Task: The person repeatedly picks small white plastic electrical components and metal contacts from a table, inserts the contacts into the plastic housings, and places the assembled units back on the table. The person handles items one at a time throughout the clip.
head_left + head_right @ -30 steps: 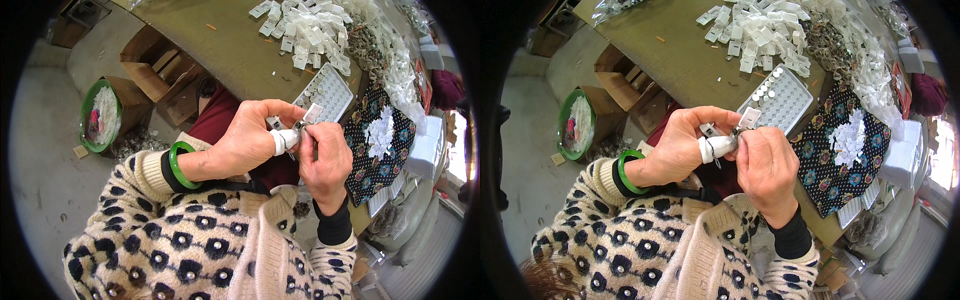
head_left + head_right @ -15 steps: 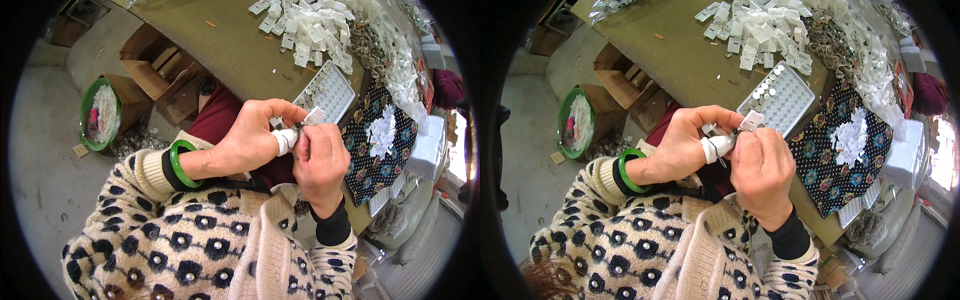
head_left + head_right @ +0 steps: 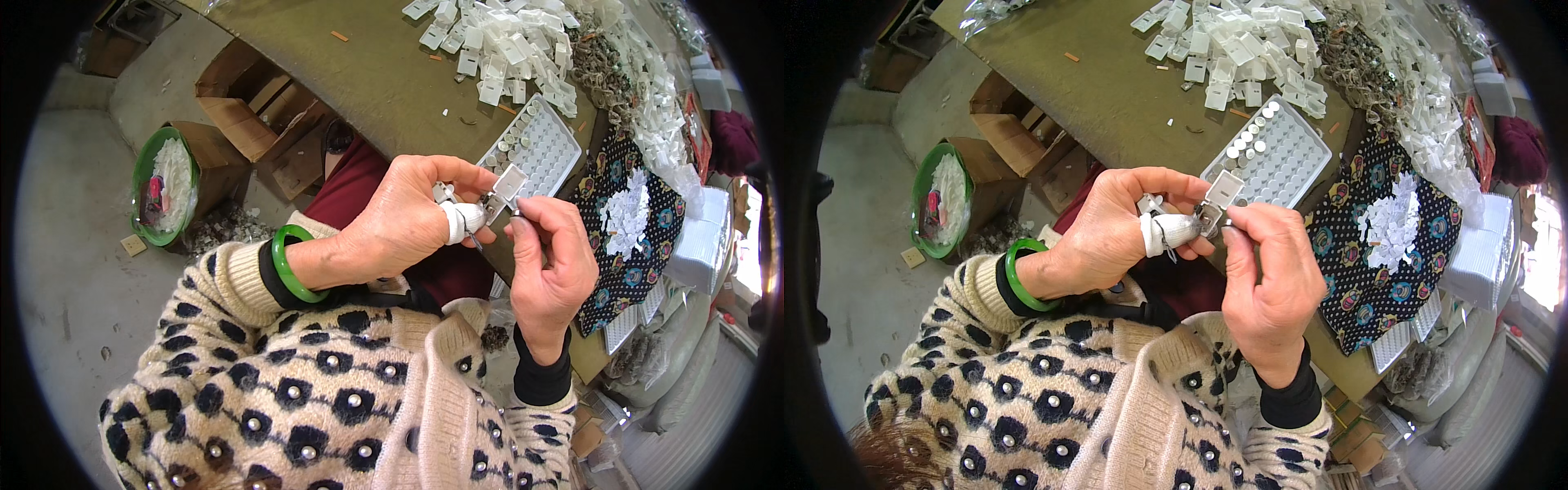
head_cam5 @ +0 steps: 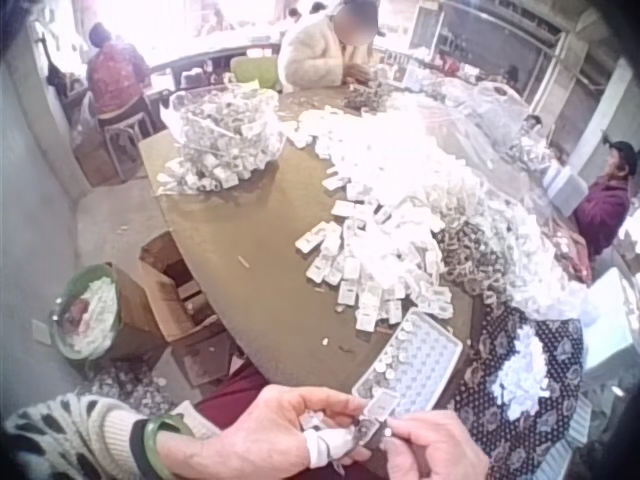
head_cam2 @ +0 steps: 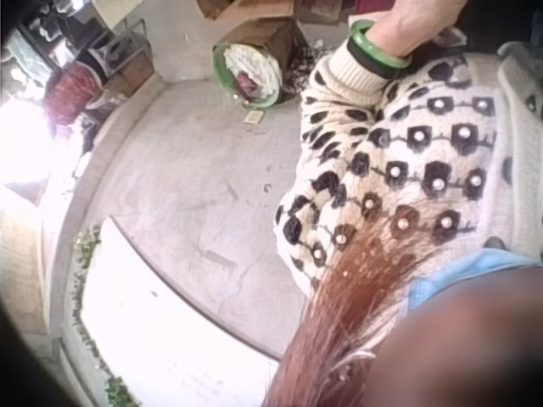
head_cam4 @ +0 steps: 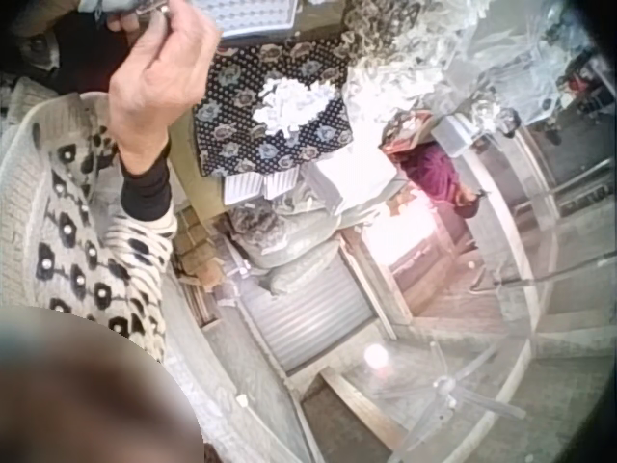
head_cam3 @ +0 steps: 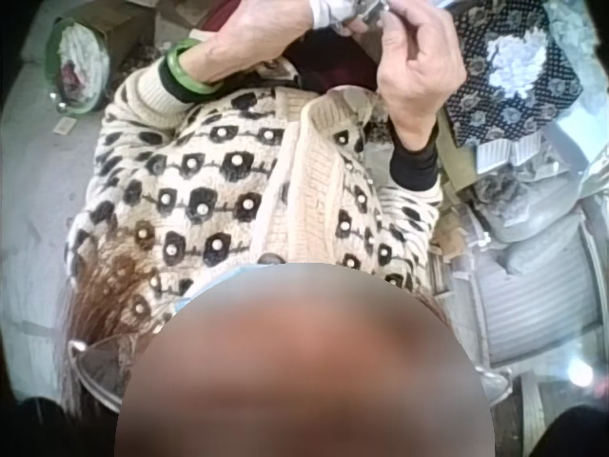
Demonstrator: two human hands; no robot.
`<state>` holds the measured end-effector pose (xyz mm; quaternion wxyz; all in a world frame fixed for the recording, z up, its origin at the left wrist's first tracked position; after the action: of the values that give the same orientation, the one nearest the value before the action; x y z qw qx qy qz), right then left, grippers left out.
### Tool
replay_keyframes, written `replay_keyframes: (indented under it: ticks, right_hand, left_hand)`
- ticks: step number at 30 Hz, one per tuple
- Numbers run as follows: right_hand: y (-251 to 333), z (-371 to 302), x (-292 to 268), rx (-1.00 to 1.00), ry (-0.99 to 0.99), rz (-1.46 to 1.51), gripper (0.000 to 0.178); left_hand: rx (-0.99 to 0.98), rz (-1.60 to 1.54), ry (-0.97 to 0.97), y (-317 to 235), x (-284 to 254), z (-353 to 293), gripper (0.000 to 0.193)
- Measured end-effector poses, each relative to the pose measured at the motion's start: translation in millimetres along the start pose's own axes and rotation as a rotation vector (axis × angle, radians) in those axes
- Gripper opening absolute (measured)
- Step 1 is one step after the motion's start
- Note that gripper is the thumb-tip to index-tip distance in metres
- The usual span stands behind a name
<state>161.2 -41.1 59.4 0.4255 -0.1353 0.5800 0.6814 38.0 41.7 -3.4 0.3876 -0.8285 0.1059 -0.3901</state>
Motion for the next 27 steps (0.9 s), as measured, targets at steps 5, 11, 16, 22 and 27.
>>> replay_keyframes:
  ticks: [5, 11, 16, 22, 27]
  right_hand:
    - [5, -4, 1, -0.132, -0.111, -0.092, 0.018]
    - [7, -6, 14, -0.167, -0.066, -0.144, 0.02]
    - [5, -6, 15, -0.193, -0.025, -0.143, 0.02]
    - [-7, -9, 10, 0.121, -0.119, 0.276, 0.034]
    - [-17, -12, 18, 0.354, 0.087, 0.558, 0.022]
  left_hand:
    - [-0.004, -0.002, 0.007, 1, 2, -1, 0.037]
    - [0.0, 0.015, 0.01, 0, 1, -3, 0.038]
    - [0.024, 0.007, 0.039, -2, 1, -3, 0.037]
    - [0.096, 0.258, 0.116, -7, 0, -4, 0.036]
    - [0.214, 0.385, 0.104, -13, 2, -10, 0.035]
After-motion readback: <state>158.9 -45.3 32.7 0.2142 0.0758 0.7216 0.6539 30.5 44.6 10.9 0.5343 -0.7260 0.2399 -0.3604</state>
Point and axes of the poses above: each hand's wrist, its own z-axis towards the middle knuckle, its own x-axis out of the palm, y = z × x, the point moved 5 cm from there along z, towards the middle knuckle, and after that the axes turned 3 degrees about -z, right-handed, at the moved point
